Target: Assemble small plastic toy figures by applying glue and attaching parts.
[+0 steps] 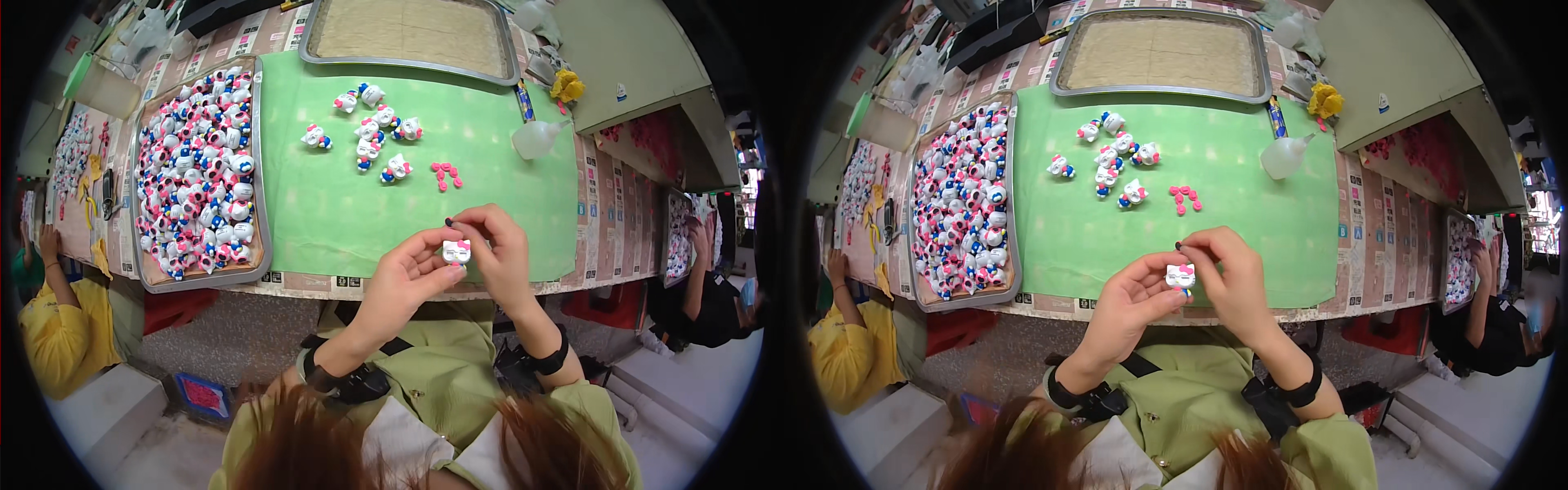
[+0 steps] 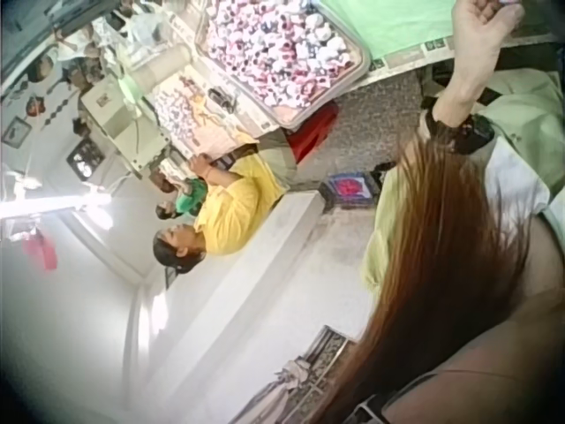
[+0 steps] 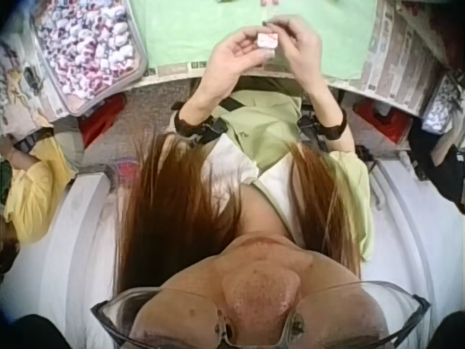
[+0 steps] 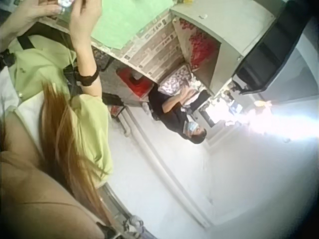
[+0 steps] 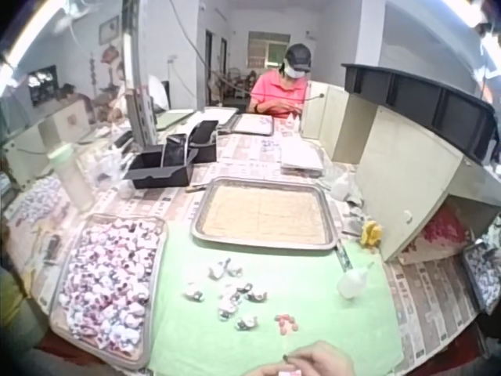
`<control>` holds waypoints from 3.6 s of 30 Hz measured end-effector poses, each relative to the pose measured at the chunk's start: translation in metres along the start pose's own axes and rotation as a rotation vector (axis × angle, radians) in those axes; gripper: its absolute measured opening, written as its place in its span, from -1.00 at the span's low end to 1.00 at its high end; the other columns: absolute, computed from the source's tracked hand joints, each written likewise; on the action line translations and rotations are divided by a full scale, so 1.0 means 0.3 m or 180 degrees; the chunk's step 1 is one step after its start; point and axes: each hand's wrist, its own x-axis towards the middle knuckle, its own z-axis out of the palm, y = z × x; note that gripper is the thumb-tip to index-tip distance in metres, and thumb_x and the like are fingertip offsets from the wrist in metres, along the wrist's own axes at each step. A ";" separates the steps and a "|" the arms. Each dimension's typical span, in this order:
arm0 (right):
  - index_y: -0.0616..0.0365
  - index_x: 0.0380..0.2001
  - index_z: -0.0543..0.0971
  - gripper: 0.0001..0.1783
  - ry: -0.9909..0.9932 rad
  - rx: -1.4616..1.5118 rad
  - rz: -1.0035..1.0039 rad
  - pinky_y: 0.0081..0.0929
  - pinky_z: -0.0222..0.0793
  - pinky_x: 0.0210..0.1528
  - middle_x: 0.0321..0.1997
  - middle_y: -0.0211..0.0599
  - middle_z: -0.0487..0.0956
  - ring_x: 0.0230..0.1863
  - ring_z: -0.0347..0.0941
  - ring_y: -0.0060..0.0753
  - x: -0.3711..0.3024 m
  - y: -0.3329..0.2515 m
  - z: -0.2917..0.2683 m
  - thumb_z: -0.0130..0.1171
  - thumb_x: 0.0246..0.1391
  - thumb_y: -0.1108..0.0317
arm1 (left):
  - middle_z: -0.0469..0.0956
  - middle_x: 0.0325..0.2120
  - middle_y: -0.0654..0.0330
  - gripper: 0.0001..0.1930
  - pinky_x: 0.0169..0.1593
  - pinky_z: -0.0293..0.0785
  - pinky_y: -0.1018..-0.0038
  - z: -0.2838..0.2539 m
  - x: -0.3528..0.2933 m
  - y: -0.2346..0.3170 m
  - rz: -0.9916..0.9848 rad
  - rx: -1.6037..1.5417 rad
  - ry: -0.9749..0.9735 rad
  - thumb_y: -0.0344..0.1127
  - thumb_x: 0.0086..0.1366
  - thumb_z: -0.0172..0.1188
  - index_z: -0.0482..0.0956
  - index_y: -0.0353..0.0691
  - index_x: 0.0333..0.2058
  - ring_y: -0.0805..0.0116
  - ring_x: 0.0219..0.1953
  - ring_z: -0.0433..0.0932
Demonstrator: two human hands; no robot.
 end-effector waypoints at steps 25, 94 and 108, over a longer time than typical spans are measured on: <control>0.16 -0.37 0.55 -0.59 0.0059 -0.1449 -0.2017 -0.45 0.30 -0.44 -0.40 -0.28 0.40 -0.41 0.33 -0.28 -0.060 -0.045 -0.056 0.11 -0.50 0.61 | 0.43 -0.25 0.16 -0.64 -0.14 0.35 0.62 0.016 -0.007 -0.016 0.0545 0.0500 0.0303 -0.54 0.12 0.04 0.28 -0.42 -0.07 0.51 -0.21 0.40; 0.30 -0.35 0.45 -0.64 0.0139 -0.1090 -0.1333 -0.46 0.25 -0.42 -0.39 -0.20 0.39 -0.42 0.30 -0.25 -0.072 -0.097 0.025 0.21 -0.38 0.54 | 0.38 -0.28 0.19 -0.74 -0.17 0.36 0.53 -0.039 -0.009 -0.011 -0.0056 -0.1038 -0.0170 -0.42 0.18 -0.03 0.29 -0.34 -0.15 0.47 -0.24 0.37; 0.22 -0.30 0.45 -0.55 0.0156 -0.0307 -0.1177 -0.49 0.28 -0.38 -0.37 -0.21 0.39 -0.38 0.32 -0.30 -0.070 -0.124 0.006 0.31 -0.42 0.49 | 0.44 -0.31 0.16 -0.71 -0.21 0.43 0.51 -0.030 -0.026 0.002 0.0104 -0.1230 -0.0314 -0.42 0.18 0.01 0.28 -0.35 -0.12 0.41 -0.27 0.46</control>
